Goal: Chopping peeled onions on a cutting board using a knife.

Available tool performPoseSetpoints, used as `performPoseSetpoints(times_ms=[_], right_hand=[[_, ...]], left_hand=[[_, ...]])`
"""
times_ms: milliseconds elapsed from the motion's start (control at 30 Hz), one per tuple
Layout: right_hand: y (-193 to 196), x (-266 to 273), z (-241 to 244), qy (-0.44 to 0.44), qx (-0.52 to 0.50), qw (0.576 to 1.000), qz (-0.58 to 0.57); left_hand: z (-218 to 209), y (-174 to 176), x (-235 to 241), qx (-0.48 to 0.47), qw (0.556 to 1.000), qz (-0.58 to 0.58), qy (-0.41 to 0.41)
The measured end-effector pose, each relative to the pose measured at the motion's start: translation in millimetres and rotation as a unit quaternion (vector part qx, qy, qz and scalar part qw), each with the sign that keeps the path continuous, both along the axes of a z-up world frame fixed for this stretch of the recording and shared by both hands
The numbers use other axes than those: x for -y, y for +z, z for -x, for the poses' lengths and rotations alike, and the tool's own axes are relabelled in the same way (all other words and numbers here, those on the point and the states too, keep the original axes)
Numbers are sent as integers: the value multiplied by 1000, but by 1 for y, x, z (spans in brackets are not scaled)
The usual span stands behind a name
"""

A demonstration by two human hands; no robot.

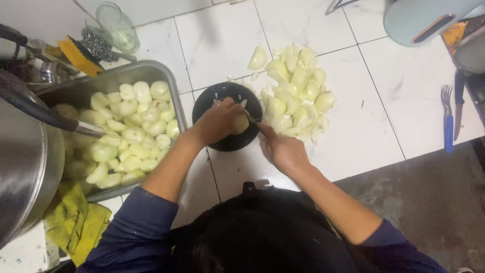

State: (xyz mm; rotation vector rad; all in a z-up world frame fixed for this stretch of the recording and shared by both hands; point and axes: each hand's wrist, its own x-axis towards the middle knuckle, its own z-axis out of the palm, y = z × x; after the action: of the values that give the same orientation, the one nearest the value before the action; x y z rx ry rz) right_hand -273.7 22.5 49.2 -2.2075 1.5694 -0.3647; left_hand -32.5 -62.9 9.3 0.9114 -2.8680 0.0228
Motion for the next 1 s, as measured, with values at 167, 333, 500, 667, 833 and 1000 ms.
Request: performPoseSetpoints(times_ms=[167, 333, 500, 667, 833, 1000], right_hand=[[-37, -14, -4, 9, 6, 1000, -14], [40, -5, -17, -43, -57, 986, -152], [0, -8, -12, -27, -13, 997, -70], [-25, -13, -15, -25, -12, 999, -41], [9, -5, -17, -25, -55, 994, -96], [-18, -12, -17, 13, -67, 996, -55]], left_hand=[[1, 3, -18, -204, 964, -132, 107], [3, -10, -20, -124, 990, -13, 69], [1, 9, -25, -231, 957, -100, 145], [-1, -14, -31, -185, 980, -6, 70], [1, -1, -34, -307, 939, -51, 147], [1, -1, -42, -316, 937, -31, 146]])
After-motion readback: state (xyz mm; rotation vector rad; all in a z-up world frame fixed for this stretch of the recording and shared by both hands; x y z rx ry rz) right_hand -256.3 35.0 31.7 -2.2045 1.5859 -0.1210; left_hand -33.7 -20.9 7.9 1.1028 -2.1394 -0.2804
